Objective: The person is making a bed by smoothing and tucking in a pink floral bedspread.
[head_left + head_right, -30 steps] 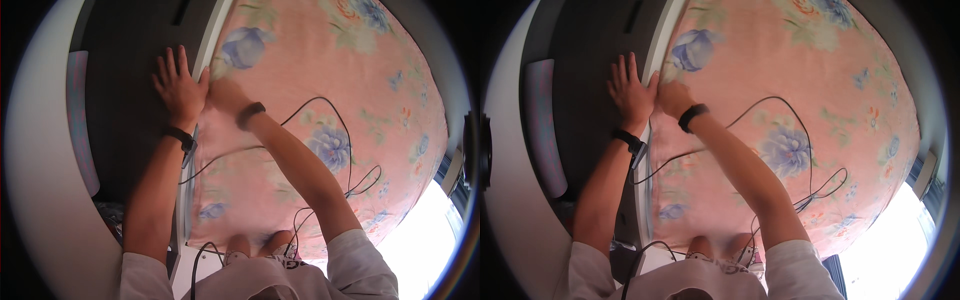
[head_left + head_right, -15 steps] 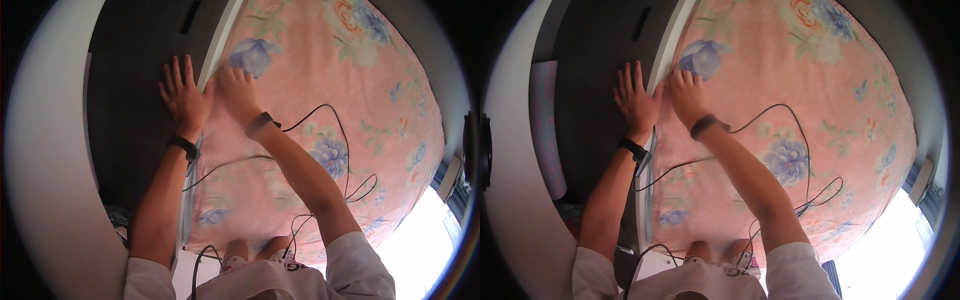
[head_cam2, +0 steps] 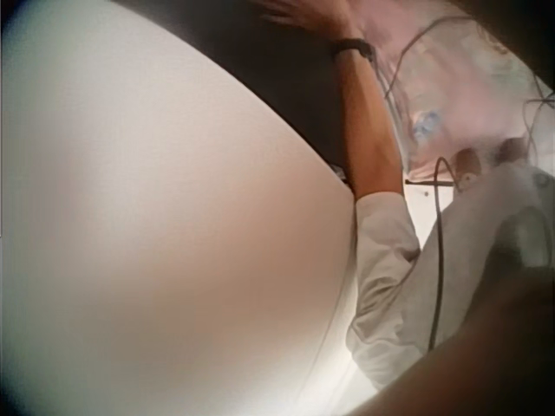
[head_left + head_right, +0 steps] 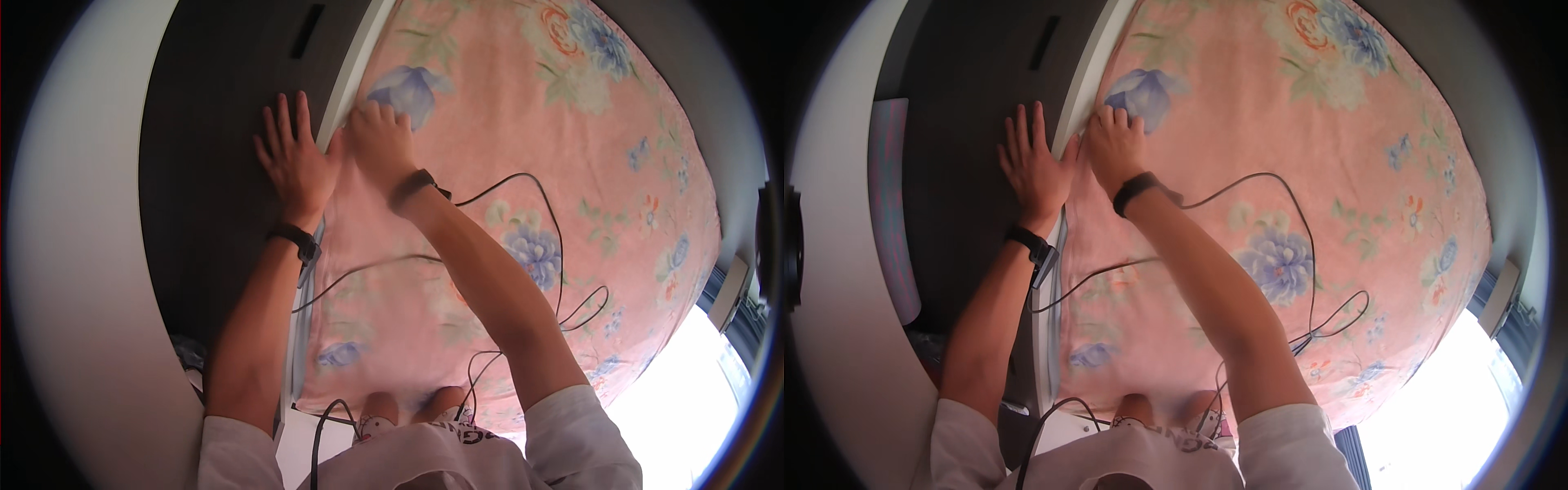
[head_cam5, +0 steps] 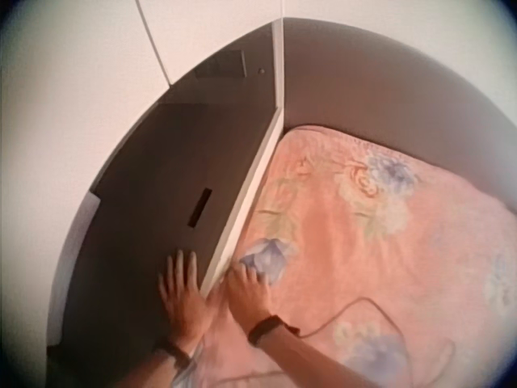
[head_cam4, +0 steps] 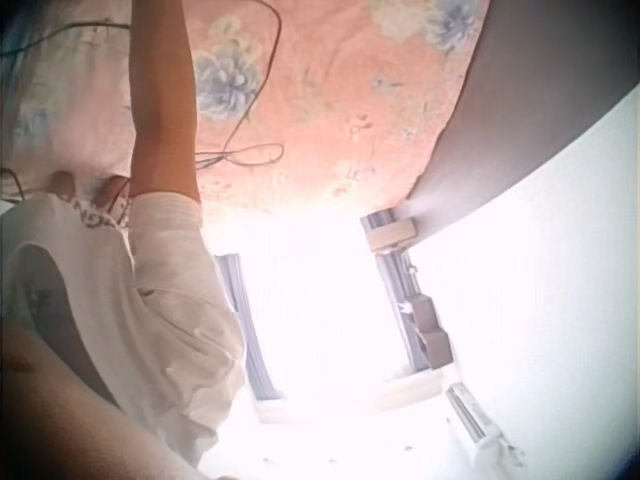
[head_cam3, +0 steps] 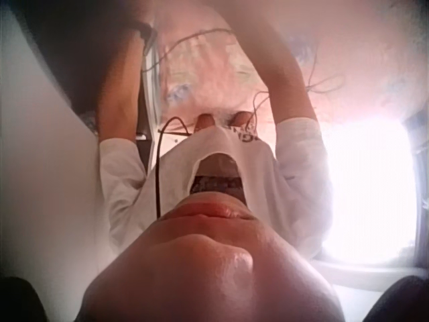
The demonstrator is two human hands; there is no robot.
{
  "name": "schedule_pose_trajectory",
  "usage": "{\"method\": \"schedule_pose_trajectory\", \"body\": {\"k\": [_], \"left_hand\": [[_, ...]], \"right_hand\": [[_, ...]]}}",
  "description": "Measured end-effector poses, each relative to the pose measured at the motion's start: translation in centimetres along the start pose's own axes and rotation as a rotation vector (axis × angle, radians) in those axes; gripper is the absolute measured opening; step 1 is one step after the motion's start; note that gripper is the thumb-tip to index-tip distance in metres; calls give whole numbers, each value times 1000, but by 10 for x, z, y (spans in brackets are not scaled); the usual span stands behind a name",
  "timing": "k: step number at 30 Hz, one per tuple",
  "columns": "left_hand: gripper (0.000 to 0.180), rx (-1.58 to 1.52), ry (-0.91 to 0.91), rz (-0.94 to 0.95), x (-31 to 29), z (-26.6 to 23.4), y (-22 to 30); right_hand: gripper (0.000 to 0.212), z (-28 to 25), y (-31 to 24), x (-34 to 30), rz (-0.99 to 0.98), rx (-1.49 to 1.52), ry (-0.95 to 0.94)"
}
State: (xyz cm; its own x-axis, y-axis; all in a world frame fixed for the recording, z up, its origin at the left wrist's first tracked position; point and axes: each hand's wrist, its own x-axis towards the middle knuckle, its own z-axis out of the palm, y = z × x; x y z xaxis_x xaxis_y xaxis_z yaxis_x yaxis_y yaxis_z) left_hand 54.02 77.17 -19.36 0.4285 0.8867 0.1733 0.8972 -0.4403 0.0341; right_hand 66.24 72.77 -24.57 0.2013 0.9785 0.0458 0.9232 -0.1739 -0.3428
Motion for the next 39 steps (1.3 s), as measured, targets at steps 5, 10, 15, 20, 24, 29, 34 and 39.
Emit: {"method": "schedule_pose_trajectory", "body": {"k": [5, 10, 15, 20, 24, 29, 34, 39], "left_hand": [[74, -15, 6, -3, 1, 2, -3], [76, -20, -16, -1, 1, -3, -4], [75, -11, -36, -8, 1, -5, -1], [75, -43, -14, 14, 5, -5, -1], [75, -31, -26, -1, 2, -7, -6], [75, -1, -54, -26, 5, -9, -1], [76, -54, -28, -30, 8, -5, 4], [76, -41, -28, -23, 3, -11, -6]], "right_hand": [[25, 0, -16, 16, 66, -169, -238], [26, -5, 21, 41, 70, 182, -341], [22, -14, 35, 56, 22, -14, -100], [23, -3, 24, 70, 61, -281, -165], [26, -11, 33, 88, -14, -118, -288], [23, -27, 66, 109, 33, -148, -140], [28, -6, 76, 121, 75, -361, -64], [39, -11, 82, 179, 282, 75, -508]]}}
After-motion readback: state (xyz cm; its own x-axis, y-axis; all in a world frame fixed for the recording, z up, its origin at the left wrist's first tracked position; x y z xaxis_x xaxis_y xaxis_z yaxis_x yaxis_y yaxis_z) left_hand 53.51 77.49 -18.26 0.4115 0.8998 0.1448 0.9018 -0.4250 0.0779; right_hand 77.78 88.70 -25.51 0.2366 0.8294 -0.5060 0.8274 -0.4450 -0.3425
